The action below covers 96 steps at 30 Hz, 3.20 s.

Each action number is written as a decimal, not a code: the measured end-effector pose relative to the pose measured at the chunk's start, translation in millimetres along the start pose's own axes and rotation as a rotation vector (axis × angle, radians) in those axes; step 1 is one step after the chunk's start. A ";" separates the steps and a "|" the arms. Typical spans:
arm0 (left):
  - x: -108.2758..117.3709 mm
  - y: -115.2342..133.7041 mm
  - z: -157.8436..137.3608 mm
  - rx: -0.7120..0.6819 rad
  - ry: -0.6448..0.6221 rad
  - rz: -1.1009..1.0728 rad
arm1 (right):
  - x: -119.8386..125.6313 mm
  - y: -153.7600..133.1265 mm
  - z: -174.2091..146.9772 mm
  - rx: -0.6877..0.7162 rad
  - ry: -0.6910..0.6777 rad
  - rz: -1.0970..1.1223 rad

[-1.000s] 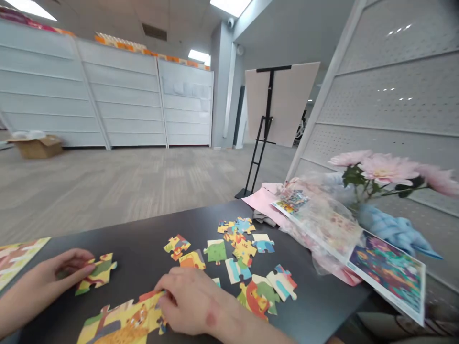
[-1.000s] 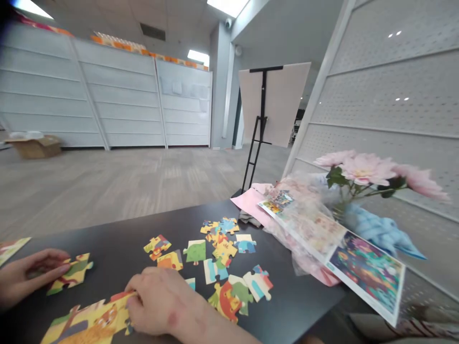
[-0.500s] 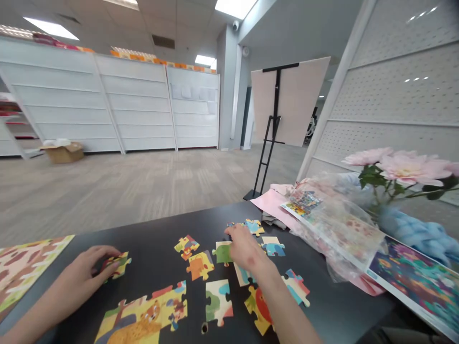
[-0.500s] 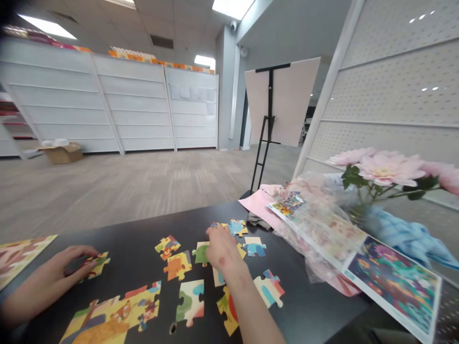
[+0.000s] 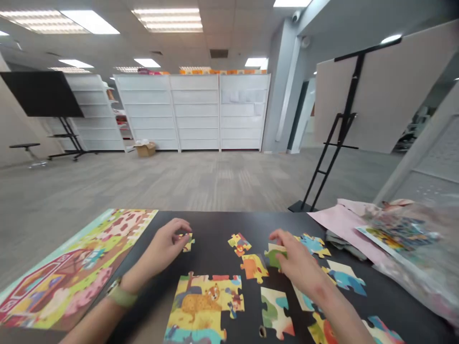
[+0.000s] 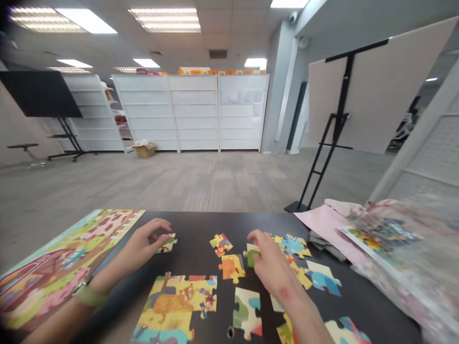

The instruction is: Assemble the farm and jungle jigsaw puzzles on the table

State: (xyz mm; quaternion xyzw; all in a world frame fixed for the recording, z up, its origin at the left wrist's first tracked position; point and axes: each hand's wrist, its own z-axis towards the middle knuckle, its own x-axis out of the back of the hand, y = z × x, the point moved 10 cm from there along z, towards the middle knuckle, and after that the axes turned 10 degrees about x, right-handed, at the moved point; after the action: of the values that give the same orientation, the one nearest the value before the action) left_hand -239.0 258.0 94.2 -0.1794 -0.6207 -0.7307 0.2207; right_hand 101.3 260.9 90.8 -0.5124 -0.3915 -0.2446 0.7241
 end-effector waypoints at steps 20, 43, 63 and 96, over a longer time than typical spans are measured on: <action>-70.3 7.2 -27.2 0.284 -0.395 -0.560 | -67.7 -83.9 -11.7 0.262 0.000 0.407; -59.3 14.9 -25.5 0.055 -0.296 0.114 | -77.5 -91.6 -16.1 0.321 -0.101 0.239; -44.9 -7.9 -8.5 0.083 -0.246 0.077 | -78.5 -105.0 -27.2 0.392 -0.198 0.122; -81.4 29.2 -19.1 -0.326 -0.244 0.221 | -84.6 -113.6 -24.7 0.417 -0.227 0.105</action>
State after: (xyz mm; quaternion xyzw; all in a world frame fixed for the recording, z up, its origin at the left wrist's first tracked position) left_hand -154.7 243.5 71.6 -0.3666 -0.4933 -0.7654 0.1907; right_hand -25.2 193.5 80.0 -0.3959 -0.4853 -0.0613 0.7772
